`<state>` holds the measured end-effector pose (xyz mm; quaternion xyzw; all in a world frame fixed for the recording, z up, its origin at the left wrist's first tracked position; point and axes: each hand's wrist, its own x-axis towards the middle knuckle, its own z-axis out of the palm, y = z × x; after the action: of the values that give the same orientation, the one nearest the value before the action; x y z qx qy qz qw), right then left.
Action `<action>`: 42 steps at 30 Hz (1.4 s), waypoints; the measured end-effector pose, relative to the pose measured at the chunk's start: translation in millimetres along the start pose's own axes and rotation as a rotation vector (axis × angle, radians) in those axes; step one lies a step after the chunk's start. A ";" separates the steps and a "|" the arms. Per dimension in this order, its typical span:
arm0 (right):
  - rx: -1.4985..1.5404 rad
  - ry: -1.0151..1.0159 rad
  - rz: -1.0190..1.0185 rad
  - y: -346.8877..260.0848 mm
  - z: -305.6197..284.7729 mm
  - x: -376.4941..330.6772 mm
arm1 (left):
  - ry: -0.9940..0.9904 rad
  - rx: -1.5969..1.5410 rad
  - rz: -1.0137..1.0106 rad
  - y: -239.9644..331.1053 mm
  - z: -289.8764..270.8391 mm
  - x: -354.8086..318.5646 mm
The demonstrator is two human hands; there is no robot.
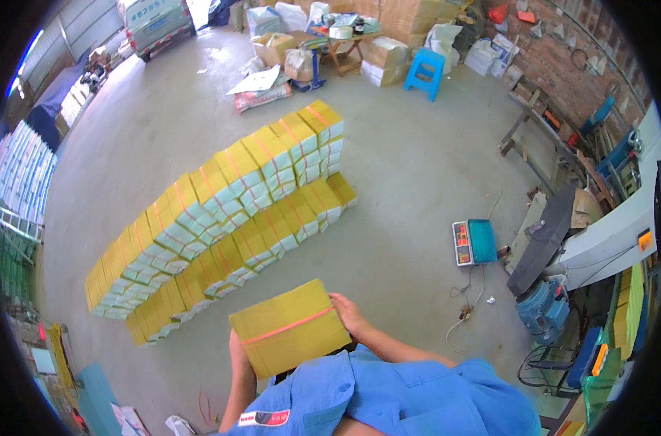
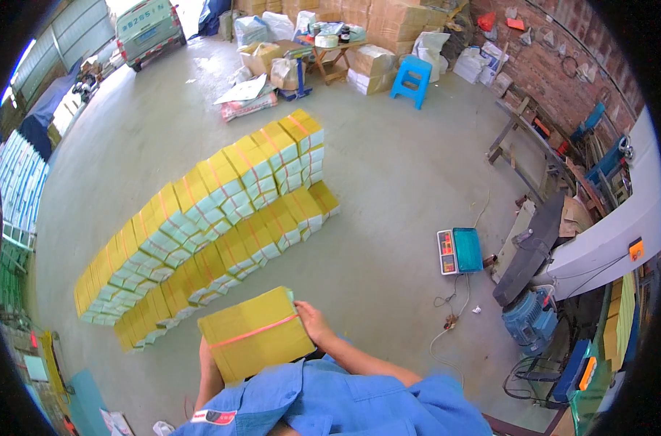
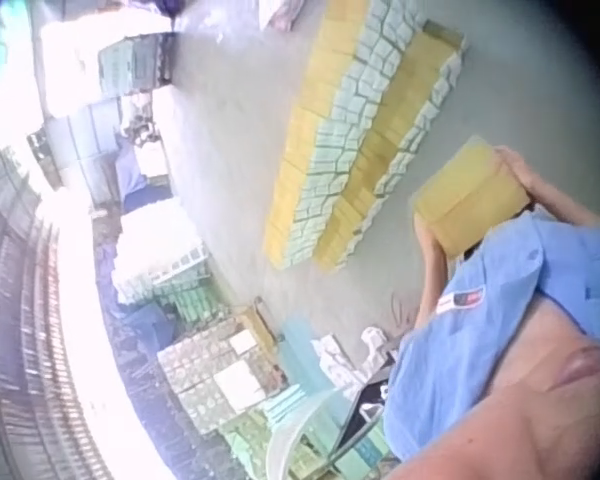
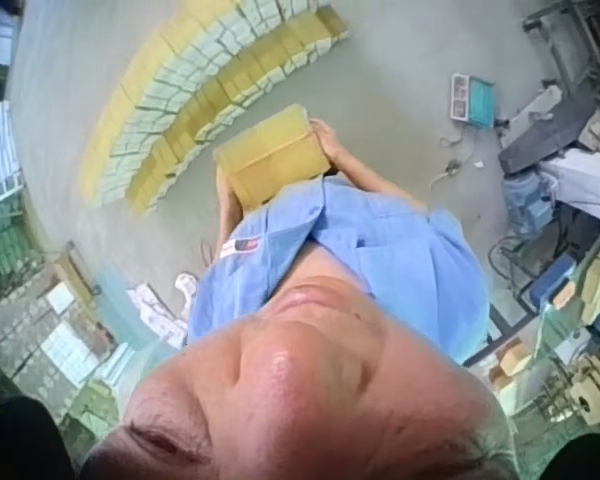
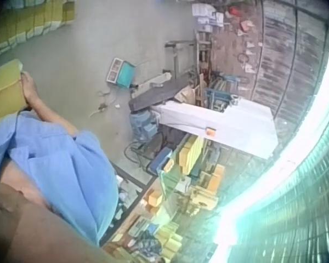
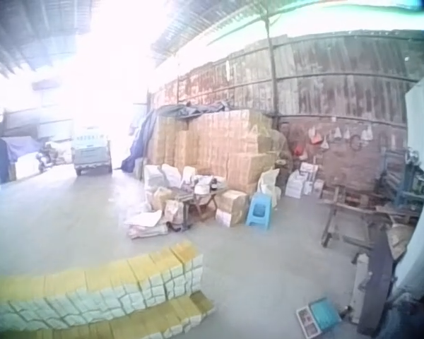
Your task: The person is weighing and strapping stacks of yellow paper using a scale and a strapping machine.
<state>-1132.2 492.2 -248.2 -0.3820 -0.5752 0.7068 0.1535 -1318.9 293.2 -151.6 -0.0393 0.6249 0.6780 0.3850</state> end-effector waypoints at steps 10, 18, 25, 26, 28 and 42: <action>0.531 0.260 0.134 -113.9 -204.6 123.7 | -0.257 0.234 0.049 33.4 268.1 188.5; 0.227 -0.003 0.200 -183.9 -317.5 278.5 | 0.012 -0.238 -0.137 12.6 383.7 214.8; 0.106 -0.265 0.294 -199.7 -327.9 427.6 | 0.202 -0.391 -0.100 22.1 425.8 285.7; 0.118 -0.325 0.379 -214.5 -322.1 442.2 | 0.233 -0.435 -0.127 15.3 424.1 292.7; 0.062 -0.348 0.446 -217.9 -329.3 470.9 | 0.237 -0.535 -0.190 -5.2 435.3 314.0; -0.692 -0.673 0.800 -34.4 -362.9 734.9 | 0.612 -1.214 -0.479 -233.7 538.2 476.9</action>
<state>-1365.5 1237.2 -500.1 -0.3521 -0.6000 0.5638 -0.4452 -1289.1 973.0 -481.3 -0.5707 0.1917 0.7612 0.2412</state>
